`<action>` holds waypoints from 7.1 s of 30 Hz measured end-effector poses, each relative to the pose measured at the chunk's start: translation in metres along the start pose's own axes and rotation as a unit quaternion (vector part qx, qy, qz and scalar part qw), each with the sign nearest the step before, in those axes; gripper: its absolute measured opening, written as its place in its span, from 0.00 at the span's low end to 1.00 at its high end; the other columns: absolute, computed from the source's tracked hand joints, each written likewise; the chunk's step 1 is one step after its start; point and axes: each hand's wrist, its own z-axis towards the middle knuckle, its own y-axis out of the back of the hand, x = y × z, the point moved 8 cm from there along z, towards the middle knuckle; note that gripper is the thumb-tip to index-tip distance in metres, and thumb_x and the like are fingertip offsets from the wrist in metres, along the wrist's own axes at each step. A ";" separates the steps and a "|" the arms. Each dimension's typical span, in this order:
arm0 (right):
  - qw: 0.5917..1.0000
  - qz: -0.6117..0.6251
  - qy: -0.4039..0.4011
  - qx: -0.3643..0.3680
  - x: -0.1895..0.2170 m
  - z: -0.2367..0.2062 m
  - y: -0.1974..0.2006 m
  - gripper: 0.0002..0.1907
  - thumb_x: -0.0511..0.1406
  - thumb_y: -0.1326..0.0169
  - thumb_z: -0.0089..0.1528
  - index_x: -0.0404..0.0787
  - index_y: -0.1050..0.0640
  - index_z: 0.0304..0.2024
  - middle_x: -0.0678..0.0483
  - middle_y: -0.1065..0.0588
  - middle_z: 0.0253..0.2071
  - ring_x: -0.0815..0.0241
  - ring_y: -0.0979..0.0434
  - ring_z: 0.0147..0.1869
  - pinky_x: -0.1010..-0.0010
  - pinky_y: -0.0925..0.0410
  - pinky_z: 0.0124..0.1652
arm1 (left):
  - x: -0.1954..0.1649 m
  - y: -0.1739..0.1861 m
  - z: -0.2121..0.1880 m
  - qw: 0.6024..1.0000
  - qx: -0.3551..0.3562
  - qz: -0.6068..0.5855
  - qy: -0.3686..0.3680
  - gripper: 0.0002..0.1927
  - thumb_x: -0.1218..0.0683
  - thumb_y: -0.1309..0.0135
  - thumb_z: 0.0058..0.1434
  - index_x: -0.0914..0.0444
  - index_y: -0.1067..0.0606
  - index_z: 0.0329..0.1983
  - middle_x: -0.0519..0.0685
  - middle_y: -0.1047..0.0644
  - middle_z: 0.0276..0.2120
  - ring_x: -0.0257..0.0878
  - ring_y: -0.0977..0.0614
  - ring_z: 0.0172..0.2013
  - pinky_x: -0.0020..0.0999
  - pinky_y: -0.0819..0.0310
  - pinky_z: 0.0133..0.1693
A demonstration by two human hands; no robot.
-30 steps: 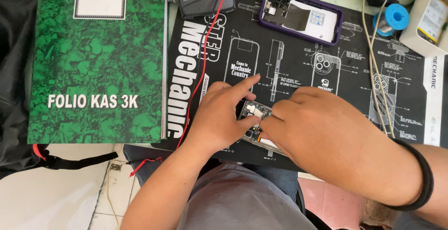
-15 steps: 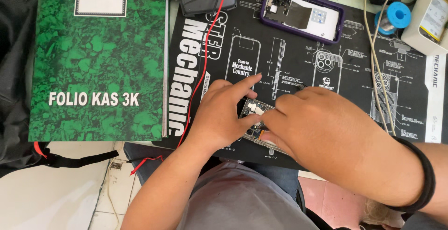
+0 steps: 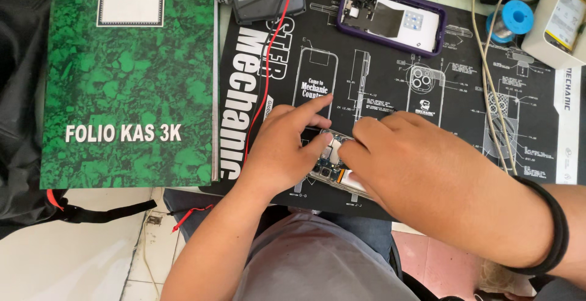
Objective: The person reassembles a Samsung smartphone by installing the camera module, connecting ribbon cables, and securing the battery. The phone is then powered on to confirm functionality.
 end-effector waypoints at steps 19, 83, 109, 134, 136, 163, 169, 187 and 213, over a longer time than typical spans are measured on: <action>1.000 -0.001 -0.004 0.019 -0.001 0.000 -0.002 0.13 0.46 0.42 0.59 0.43 0.24 0.31 0.52 0.28 0.29 0.52 0.24 0.34 0.61 0.31 0.38 | 0.001 -0.003 0.002 0.999 -0.015 0.028 0.017 0.27 0.55 0.38 0.57 0.56 0.25 0.62 0.41 0.16 0.40 0.41 0.23 0.46 0.36 0.31 0.52; 1.000 -0.017 0.010 -0.011 0.010 0.006 0.009 0.13 0.35 0.43 0.49 0.43 0.22 0.38 0.53 0.27 0.30 0.52 0.24 0.33 0.62 0.31 0.36 | -0.011 -0.001 0.004 0.997 -0.046 0.058 0.000 0.32 0.55 0.29 0.45 0.56 0.23 0.57 0.42 0.17 0.38 0.42 0.23 0.45 0.38 0.28 0.46; 0.939 0.154 -0.152 -0.267 -0.159 0.000 -0.051 0.09 0.37 0.35 0.60 0.40 0.17 0.41 0.46 0.20 0.37 0.47 0.20 0.42 0.60 0.28 0.43 | -0.010 0.000 0.003 0.997 -0.061 0.039 -0.013 0.20 0.55 0.28 0.44 0.59 0.24 0.39 0.42 0.19 0.37 0.43 0.22 0.45 0.39 0.29 0.48; 0.737 0.467 -0.337 -0.354 -0.259 0.052 -0.077 0.12 0.29 0.35 0.59 0.36 0.20 0.45 0.55 0.22 0.37 0.68 0.24 0.36 0.76 0.32 0.34 | -0.008 -0.001 0.000 0.998 -0.054 0.018 -0.016 0.20 0.53 0.30 0.48 0.60 0.23 0.42 0.44 0.17 0.38 0.42 0.22 0.46 0.38 0.28 0.48; 0.766 0.426 -0.291 -0.384 -0.234 0.037 -0.049 0.08 0.28 0.37 0.64 0.36 0.19 0.46 0.56 0.22 0.37 0.69 0.26 0.37 0.78 0.33 0.35 | -0.005 0.000 0.003 0.998 -0.056 -0.028 -0.004 0.17 0.51 0.31 0.52 0.60 0.22 0.43 0.45 0.17 0.38 0.39 0.19 0.44 0.35 0.26 0.46; 0.705 0.631 -0.198 -0.256 -0.067 -0.051 -0.071 0.17 0.29 0.41 0.62 0.36 0.23 0.54 0.54 0.21 0.42 0.70 0.22 0.44 0.77 0.29 0.42 | 0.008 -0.048 -0.070 0.867 -0.007 -0.472 0.161 0.12 0.62 0.41 0.64 0.71 0.22 0.50 0.50 0.18 0.37 0.30 0.20 0.37 0.24 0.27 0.38; 0.674 0.667 -0.229 -0.219 -0.072 -0.050 -0.091 0.13 0.28 0.41 0.63 0.34 0.21 0.51 0.57 0.20 0.38 0.73 0.25 0.38 0.81 0.31 0.37 | -0.002 -0.041 -0.072 0.913 0.000 -0.389 0.121 0.29 0.60 0.37 0.59 0.64 0.28 0.65 0.45 0.17 0.36 0.27 0.24 0.34 0.21 0.29 0.38; 0.622 0.687 -0.286 -0.244 -0.098 -0.047 -0.105 0.08 0.27 0.43 0.64 0.35 0.21 0.46 0.57 0.22 0.34 0.71 0.25 0.33 0.79 0.31 0.32 | 0.024 0.002 -0.074 0.960 -0.156 -0.208 0.103 0.15 0.59 0.33 0.56 0.67 0.20 0.46 0.43 0.20 0.30 0.27 0.28 0.31 0.22 0.31 0.34; 0.651 0.658 -0.285 -0.251 -0.113 -0.071 -0.090 0.08 0.27 0.46 0.65 0.33 0.21 0.46 0.52 0.19 0.36 0.66 0.19 0.34 0.77 0.25 0.36 | 0.011 0.004 -0.060 0.974 -0.154 -0.163 0.029 0.16 0.63 0.41 0.62 0.64 0.24 0.53 0.44 0.23 0.41 0.31 0.29 0.37 0.26 0.30 0.41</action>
